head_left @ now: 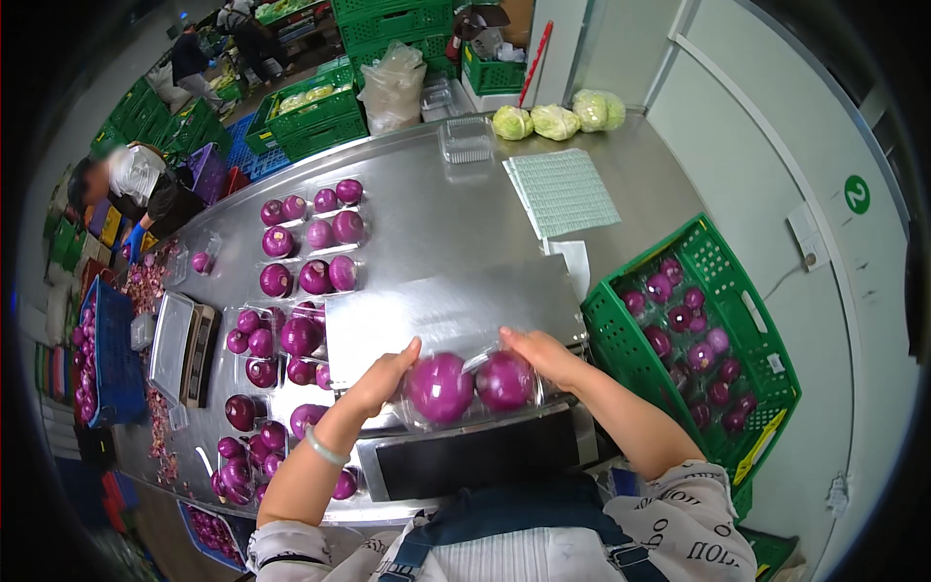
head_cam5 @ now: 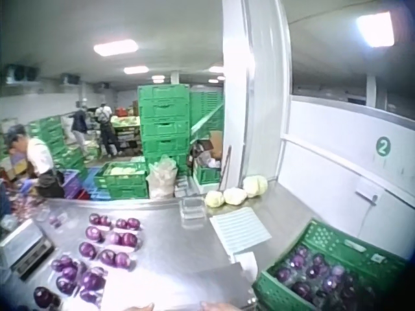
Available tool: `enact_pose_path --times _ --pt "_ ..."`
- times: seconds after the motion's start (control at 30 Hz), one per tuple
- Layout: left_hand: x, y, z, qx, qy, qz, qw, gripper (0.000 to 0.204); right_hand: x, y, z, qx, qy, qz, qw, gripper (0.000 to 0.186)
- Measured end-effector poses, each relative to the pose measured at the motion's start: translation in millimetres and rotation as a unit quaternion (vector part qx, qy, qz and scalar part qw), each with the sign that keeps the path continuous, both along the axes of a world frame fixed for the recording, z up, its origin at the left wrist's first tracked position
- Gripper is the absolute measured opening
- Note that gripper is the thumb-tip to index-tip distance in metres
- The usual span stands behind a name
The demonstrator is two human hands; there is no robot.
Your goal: Peeling, trimming, wrapping in plastic, and labeling red onions in a food processing facility.
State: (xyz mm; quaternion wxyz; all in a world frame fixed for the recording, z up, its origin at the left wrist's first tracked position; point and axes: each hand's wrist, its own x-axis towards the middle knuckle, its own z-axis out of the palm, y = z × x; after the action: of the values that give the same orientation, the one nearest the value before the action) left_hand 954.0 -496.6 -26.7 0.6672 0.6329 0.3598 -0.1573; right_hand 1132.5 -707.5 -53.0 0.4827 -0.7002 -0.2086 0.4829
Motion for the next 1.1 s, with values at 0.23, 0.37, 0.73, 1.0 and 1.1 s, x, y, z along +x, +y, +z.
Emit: enact_pose_path --times 0.23,0.37,0.73,1.0,1.1 --pt "-90.8 -82.1 -37.1 0.085 -0.019 -0.071 0.994 0.063 -74.1 -90.3 -2.5 -0.047 -0.137 0.127 0.981 0.059" --pt "-96.1 -100.1 -79.1 0.218 -0.05 -0.09 0.971 0.048 -91.4 -100.9 -58.1 -0.029 -0.174 0.085 0.981 0.055" --pt "-151.0 -134.8 -98.1 0.106 -0.214 0.272 0.932 0.018 -122.0 -136.6 -77.7 0.164 0.139 -0.244 0.946 0.017" --pt "-148.7 -111.6 -97.5 0.442 -0.198 0.125 0.866 0.014 -154.4 -212.1 -26.9 0.127 0.064 -0.447 0.883 0.013" --pt "-137.8 -117.6 -116.0 0.56 -0.165 -0.029 0.812 0.008 -178.4 -232.8 -103.1 -0.019 -0.276 -0.433 0.858 0.005"
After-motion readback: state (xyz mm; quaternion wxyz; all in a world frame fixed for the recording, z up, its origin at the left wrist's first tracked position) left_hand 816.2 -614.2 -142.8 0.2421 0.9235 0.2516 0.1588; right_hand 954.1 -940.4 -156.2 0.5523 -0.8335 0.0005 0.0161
